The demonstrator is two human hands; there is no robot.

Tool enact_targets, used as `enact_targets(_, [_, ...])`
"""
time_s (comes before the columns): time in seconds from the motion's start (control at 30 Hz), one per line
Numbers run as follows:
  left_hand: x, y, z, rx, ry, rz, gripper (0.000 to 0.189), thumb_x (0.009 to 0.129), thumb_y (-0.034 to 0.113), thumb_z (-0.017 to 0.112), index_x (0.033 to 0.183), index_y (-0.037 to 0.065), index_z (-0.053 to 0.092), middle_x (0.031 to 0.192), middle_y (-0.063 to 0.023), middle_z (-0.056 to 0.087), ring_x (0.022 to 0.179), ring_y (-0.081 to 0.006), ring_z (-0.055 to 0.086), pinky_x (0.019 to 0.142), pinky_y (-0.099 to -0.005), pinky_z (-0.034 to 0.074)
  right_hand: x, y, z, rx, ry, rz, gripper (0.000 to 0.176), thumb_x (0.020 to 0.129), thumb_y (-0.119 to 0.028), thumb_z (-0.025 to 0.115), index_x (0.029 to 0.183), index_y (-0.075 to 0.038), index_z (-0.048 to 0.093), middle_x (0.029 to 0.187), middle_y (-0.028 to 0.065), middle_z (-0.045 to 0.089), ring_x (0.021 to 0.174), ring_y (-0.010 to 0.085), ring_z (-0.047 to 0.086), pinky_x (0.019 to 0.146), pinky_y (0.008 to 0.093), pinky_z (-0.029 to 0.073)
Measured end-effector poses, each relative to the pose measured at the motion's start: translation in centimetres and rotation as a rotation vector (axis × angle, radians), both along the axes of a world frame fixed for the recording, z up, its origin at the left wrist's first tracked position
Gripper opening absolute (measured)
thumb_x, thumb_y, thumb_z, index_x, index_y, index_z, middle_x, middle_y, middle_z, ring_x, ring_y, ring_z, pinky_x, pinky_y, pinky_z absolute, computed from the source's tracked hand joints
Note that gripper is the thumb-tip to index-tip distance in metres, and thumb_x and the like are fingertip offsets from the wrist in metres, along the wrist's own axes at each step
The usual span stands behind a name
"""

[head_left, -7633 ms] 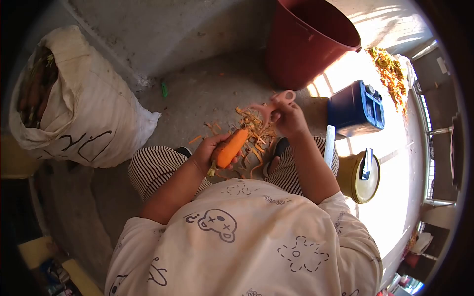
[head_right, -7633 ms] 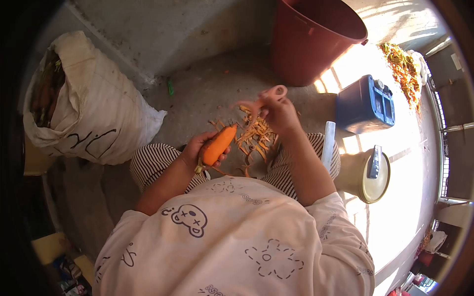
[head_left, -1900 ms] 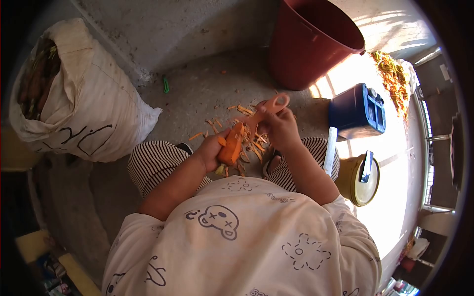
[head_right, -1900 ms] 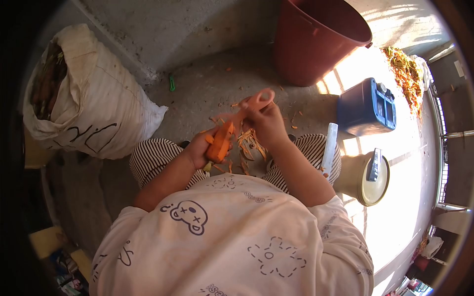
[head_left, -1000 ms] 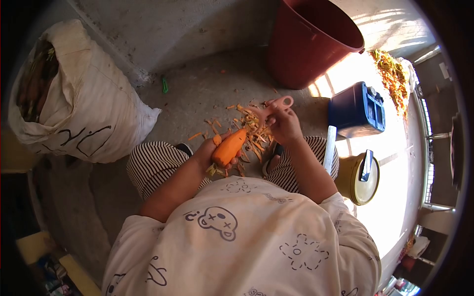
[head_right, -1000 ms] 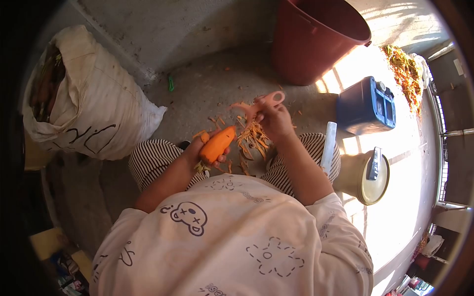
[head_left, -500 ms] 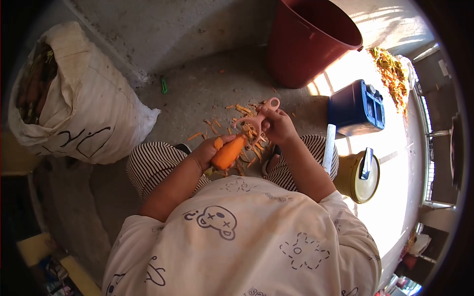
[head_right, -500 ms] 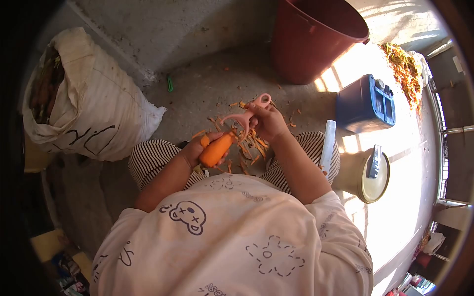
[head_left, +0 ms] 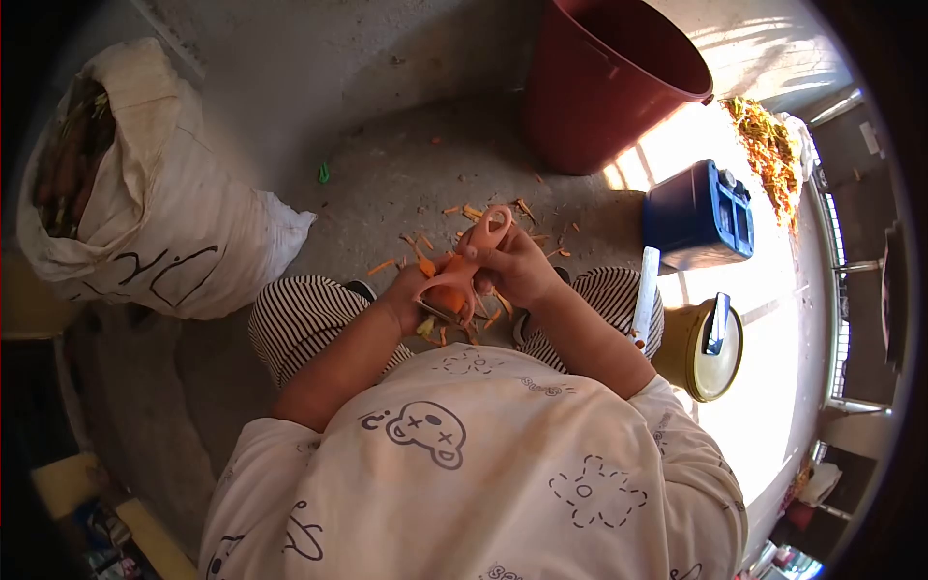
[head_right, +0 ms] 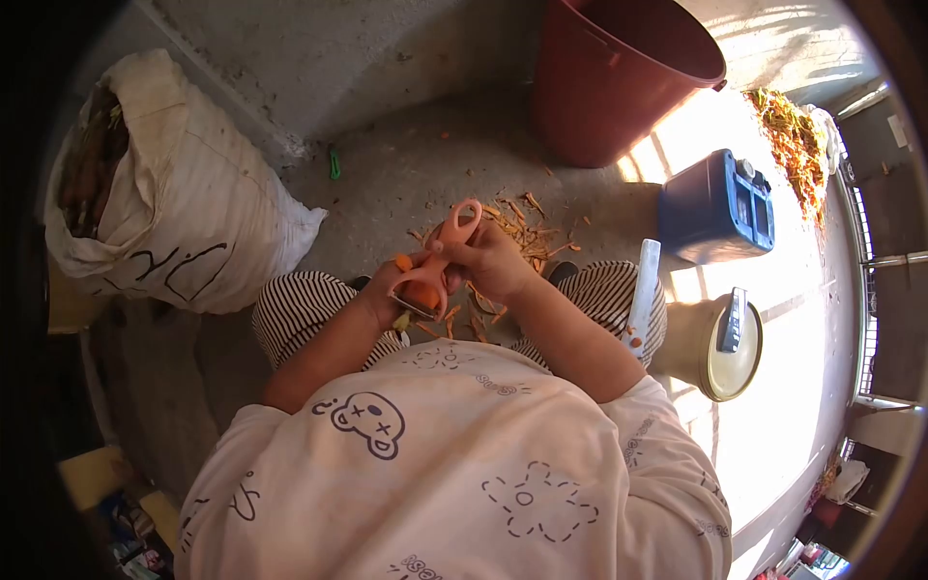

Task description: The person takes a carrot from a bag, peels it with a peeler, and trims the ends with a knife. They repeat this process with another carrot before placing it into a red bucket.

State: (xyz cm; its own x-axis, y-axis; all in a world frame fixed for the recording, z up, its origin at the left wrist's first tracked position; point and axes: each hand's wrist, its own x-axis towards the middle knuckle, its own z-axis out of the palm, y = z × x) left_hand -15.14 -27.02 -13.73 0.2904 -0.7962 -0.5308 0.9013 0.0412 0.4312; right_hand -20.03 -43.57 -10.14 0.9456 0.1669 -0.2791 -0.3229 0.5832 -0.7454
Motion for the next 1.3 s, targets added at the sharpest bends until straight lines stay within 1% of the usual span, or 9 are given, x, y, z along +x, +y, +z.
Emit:
enact_targets(0.2, [-0.2, 0.6, -0.7, -0.03, 0.114, -0.034, 0.033, 0.086, 0.036, 0.037, 0.106, 0.011, 0.043, 0.082, -0.0132, 0.053, 0.064, -0.0225, 0.054, 0.044, -0.0305, 0.046, 2.9, -7.1, -6.2, -0.319, 0.176, -0.527, 0.013, 0.077, -0.011, 0.058, 0.082, 0.001, 0.053, 0.068, 0.0073, 0.056, 0.05, 0.0115, 0.051, 0.046, 0.0218, 0.041])
enact_targets(0.5, [-0.2, 0.4, -0.6, -0.121, 0.084, -0.12, 0.041, 0.084, 0.045, 0.038, 0.108, 0.011, 0.04, 0.077, -0.0114, 0.051, 0.063, -0.022, 0.054, 0.045, -0.0294, 0.046, 1.0, -1.7, -1.9, 0.066, 0.032, -0.245, 0.016, 0.078, -0.012, 0.057, 0.083, 0.002, 0.051, 0.067, 0.0066, 0.054, 0.048, 0.0123, 0.049, 0.044, 0.0227, 0.04])
enact_targets(0.57, [-0.3, 0.5, -0.8, -0.137, 0.052, -0.168, 0.045, 0.084, 0.048, 0.038, 0.108, 0.01, 0.04, 0.077, -0.0106, 0.051, 0.063, -0.0216, 0.055, 0.046, -0.0293, 0.047, 2.1, -5.5, -5.4, -0.014, 0.06, -0.487, 0.017, 0.077, -0.012, 0.058, 0.082, 0.003, 0.051, 0.067, 0.0072, 0.055, 0.05, 0.0134, 0.051, 0.046, 0.0235, 0.044])
enact_targets(0.6, [-0.2, 0.7, -1.2, -0.131, 0.03, -0.187, 0.046, 0.083, 0.049, 0.038, 0.108, 0.01, 0.04, 0.077, -0.0103, 0.051, 0.063, -0.0214, 0.055, 0.047, -0.0298, 0.047, 2.4, -7.7, -7.3, -0.348, 0.174, -0.507, 0.017, 0.077, -0.011, 0.058, 0.082, 0.004, 0.052, 0.069, 0.0083, 0.055, 0.054, 0.0147, 0.054, 0.051, 0.0249, 0.048])
enact_targets(0.73, [-0.1, 0.7, -0.1, -0.038, -0.087, -0.122, 0.052, 0.081, 0.053, 0.04, 0.108, 0.009, 0.041, 0.079, -0.0101, 0.051, 0.065, -0.0207, 0.056, 0.049, -0.0311, 0.048, 1.6, -7.8, -5.1, -0.45, 0.203, -0.61, 0.015, 0.078, -0.01, 0.057, 0.079, 0.004, 0.053, 0.073, 0.01, 0.056, 0.057, 0.0147, 0.056, 0.054, 0.0255, 0.051])
enact_targets(0.9, [-0.1, -0.1, 2.2, -0.135, -0.065, 0.006, 0.052, 0.079, 0.051, 0.045, 0.107, 0.007, 0.043, 0.093, -0.0109, 0.053, 0.07, -0.0201, 0.058, 0.053, -0.0303, 0.049, -2.1, -1.3, -1.6, -1.061, -0.447, -0.25, 0.03, 0.07, 0.006, 0.055, 0.099, 0.0, 0.052, 0.09, 0.011, 0.055, 0.085, 0.0227, 0.056, 0.071, 0.0311, 0.047])
enact_targets(1.1, [0.5, -0.4, 1.8, -0.235, -0.038, -0.02, 0.049, 0.078, 0.045, 0.052, 0.107, 0.006, 0.043, 0.098, -0.0119, 0.054, 0.082, -0.0218, 0.058, 0.063, -0.0302, 0.049, -7.0, -1.8, 2.6, -1.73, -0.624, -0.026, 0.042, 0.064, -0.005, 0.06, 0.105, -0.005, 0.049, 0.104, 0.015, 0.049, 0.102, 0.0319, 0.045, 0.081, 0.0363, 0.041])
enact_targets(1.23, [1.1, -0.3, 2.3, -0.149, -0.329, -0.147, 0.043, 0.076, 0.028, 0.059, 0.106, 0.002, 0.043, 0.084, -0.0123, 0.059, 0.083, -0.02, 0.057, 0.075, -0.03, 0.045, -13.0, -6.5, 3.8, -2.078, 0.612, 0.089, 0.059, 0.068, -0.027, 0.066, 0.116, -0.006, 0.039, 0.112, 0.0182, 0.043, 0.105, 0.0331, 0.043, 0.081, 0.0383, 0.041])
enact_targets(1.3, [1.4, -0.3, 2.1, -0.095, -0.405, -0.177, 0.042, 0.072, 0.02, 0.06, 0.105, -0.001, 0.043, 0.078, -0.0117, 0.06, 0.084, -0.0186, 0.056, 0.078, -0.0287, 0.042, -16.2, -8.3, 2.6, -1.942, 0.836, 0.161, 0.067, 0.067, -0.031, 0.066, 0.119, -0.004, 0.033, 0.107, 0.0182, 0.049, 0.097, 0.0332, 0.049, 0.079, 0.0389, 0.041])
